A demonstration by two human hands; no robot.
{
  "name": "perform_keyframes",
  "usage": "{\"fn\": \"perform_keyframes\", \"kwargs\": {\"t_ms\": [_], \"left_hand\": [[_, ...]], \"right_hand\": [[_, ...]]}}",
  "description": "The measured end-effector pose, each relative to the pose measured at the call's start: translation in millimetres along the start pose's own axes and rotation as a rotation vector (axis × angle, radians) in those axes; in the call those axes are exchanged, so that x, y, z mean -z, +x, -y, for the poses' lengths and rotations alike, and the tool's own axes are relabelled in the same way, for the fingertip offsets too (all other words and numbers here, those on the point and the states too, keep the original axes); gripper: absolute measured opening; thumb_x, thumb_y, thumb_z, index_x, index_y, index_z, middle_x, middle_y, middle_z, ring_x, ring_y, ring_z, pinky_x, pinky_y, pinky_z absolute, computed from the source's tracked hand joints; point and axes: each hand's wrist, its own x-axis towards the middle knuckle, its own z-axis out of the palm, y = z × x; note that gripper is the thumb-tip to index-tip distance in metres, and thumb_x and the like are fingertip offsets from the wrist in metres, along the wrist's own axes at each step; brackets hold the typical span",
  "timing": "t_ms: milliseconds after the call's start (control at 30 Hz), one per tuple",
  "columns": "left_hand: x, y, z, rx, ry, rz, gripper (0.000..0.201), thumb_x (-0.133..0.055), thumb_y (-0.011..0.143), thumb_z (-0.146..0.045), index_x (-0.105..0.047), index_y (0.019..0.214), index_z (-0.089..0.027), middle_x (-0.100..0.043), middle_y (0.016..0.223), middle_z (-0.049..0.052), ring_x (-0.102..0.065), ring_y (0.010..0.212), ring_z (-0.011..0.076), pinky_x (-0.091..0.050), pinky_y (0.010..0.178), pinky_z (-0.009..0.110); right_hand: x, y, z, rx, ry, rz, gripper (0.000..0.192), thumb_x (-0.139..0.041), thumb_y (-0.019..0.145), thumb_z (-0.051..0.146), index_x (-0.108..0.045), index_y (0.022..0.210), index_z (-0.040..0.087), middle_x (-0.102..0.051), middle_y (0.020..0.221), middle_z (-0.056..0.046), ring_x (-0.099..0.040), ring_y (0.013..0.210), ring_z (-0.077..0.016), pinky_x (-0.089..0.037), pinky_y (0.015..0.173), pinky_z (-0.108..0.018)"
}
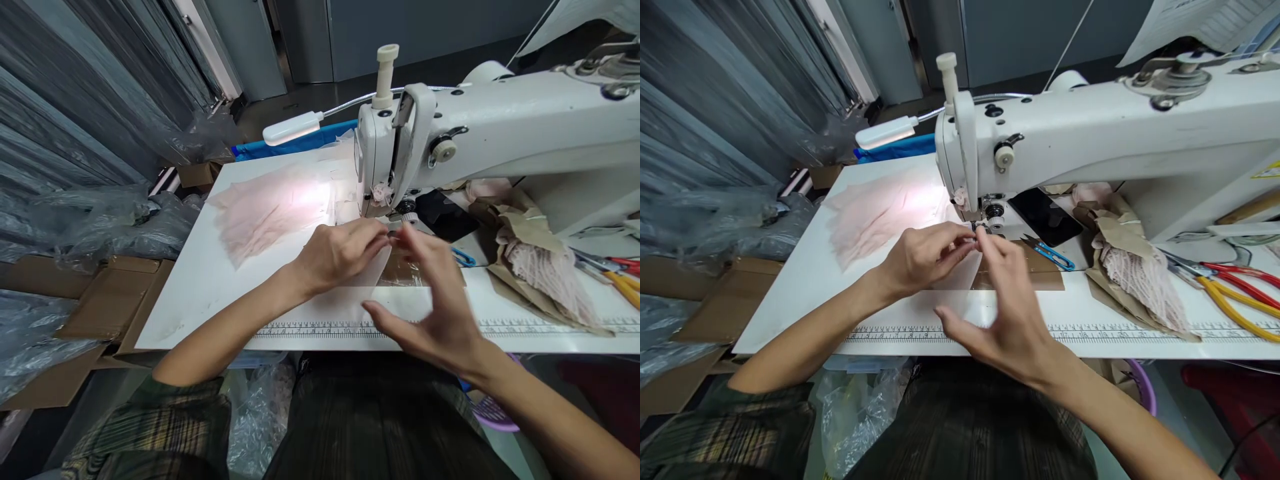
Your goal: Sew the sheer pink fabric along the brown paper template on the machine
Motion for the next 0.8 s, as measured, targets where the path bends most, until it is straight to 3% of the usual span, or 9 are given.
{"fn": "perform_keyframes", "kwargs": {"t_ms": [67, 133, 267, 333, 433, 500, 600, 700, 800], "left_hand": [[13.1, -1, -16, 0.017, 0.011, 0.039, 0.021, -0.048, 0.097, -0.026, -0.065, 0.093, -0.016, -0.070, 0.084, 0.004, -0.066, 0.073, 0.0133, -0.049, 0.059, 0.022], [27.0, -3, -30, 0.074, -0.102, 0.048, 0.017, -0.053, 0.095, -0.026, -0.066, 0.089, -0.017, -0.069, 0.076, 0.002, -0.066, 0.069, 0.0127, -0.049, 0.057, 0.021], [48.0, -10, -38, 0.356, -0.535, 0.037, 0.014, -0.059, 0.093, -0.032, -0.061, 0.090, -0.019, -0.059, 0.055, -0.006, -0.052, 0.039, 0.0065, -0.039, 0.039, 0.015], [47.2, -15, -29, 0.520, -0.706, 0.000, 0.018, -0.057, 0.094, -0.036, -0.057, 0.093, -0.019, -0.058, 0.053, -0.007, -0.047, 0.032, 0.0052, -0.033, 0.031, 0.014], [27.6, -29, -6, 0.653, -0.822, -0.021, 0.025, -0.057, 0.093, -0.041, -0.054, 0.102, -0.018, -0.063, 0.062, -0.004, -0.054, 0.036, 0.0075, -0.036, 0.030, 0.014], [9.2, -39, 9, 0.678, -0.791, 0.073, 0.029, -0.056, 0.093, -0.040, -0.051, 0.110, -0.017, -0.066, 0.070, -0.001, -0.060, 0.044, 0.0093, -0.043, 0.035, 0.015], [-9.0, -52, 24, 0.542, -0.466, 0.147, 0.029, -0.054, 0.093, -0.032, -0.051, 0.118, -0.016, -0.068, 0.084, 0.004, -0.065, 0.059, 0.0116, -0.052, 0.047, 0.019], [-9.8, -54, 33, 0.298, -0.038, 0.078, 0.026, -0.053, 0.091, -0.022, -0.057, 0.116, -0.017, -0.066, 0.102, 0.010, -0.066, 0.082, 0.0178, -0.055, 0.059, 0.026], [-7.1, -52, 39, -0.019, -0.032, 0.134, 0.022, -0.048, 0.092, -0.015, -0.065, 0.105, -0.019, -0.068, 0.099, 0.008, -0.066, 0.091, 0.0193, -0.057, 0.071, 0.032]], "right_hand": [[-12, 4, -3, 0.010, 0.037, -0.010, 0.090, -0.067, 0.085, 0.037, -0.014, 0.155, 0.016, -0.040, 0.143, -0.019, -0.039, 0.132, -0.0330, -0.041, 0.105, -0.051], [-18, 6, -8, -0.057, 0.154, -0.002, 0.082, -0.063, 0.087, 0.031, -0.017, 0.155, 0.017, -0.047, 0.139, -0.017, -0.046, 0.127, -0.0313, -0.044, 0.102, -0.047], [-3, 6, -25, -0.287, 0.612, 0.311, 0.036, -0.060, 0.090, 0.032, -0.062, 0.124, 0.020, -0.069, 0.103, -0.008, -0.066, 0.091, -0.0219, -0.055, 0.077, -0.032], [14, 8, -37, -0.436, 0.789, 0.407, 0.026, -0.067, 0.086, 0.037, -0.070, 0.103, 0.018, -0.070, 0.090, -0.007, -0.067, 0.077, -0.0193, -0.054, 0.067, -0.029], [35, 18, -56, -0.673, 0.809, 0.232, 0.032, -0.074, 0.079, 0.048, -0.071, 0.087, 0.017, -0.066, 0.070, -0.004, -0.062, 0.059, -0.0155, -0.052, 0.057, -0.026], [41, 28, -68, -0.762, 0.635, 0.167, 0.037, -0.075, 0.075, 0.052, -0.070, 0.081, 0.017, -0.057, 0.054, 0.000, -0.050, 0.044, -0.0112, -0.040, 0.041, -0.021], [39, 41, -80, -0.728, 0.398, 0.167, 0.038, -0.075, 0.074, 0.054, -0.067, 0.073, 0.016, -0.049, 0.047, 0.003, -0.041, 0.041, -0.0094, -0.030, 0.037, -0.021], [30, 49, -85, -0.699, 0.304, 0.181, 0.038, -0.074, 0.075, 0.051, -0.061, 0.064, 0.017, -0.048, 0.048, 0.003, -0.041, 0.043, -0.0099, -0.029, 0.038, -0.022], [22, 53, -85, -0.686, 0.286, 0.187, 0.044, -0.072, 0.079, 0.049, -0.050, 0.054, 0.019, -0.041, 0.044, 0.004, -0.034, 0.040, -0.0082, -0.023, 0.036, -0.023]]}}
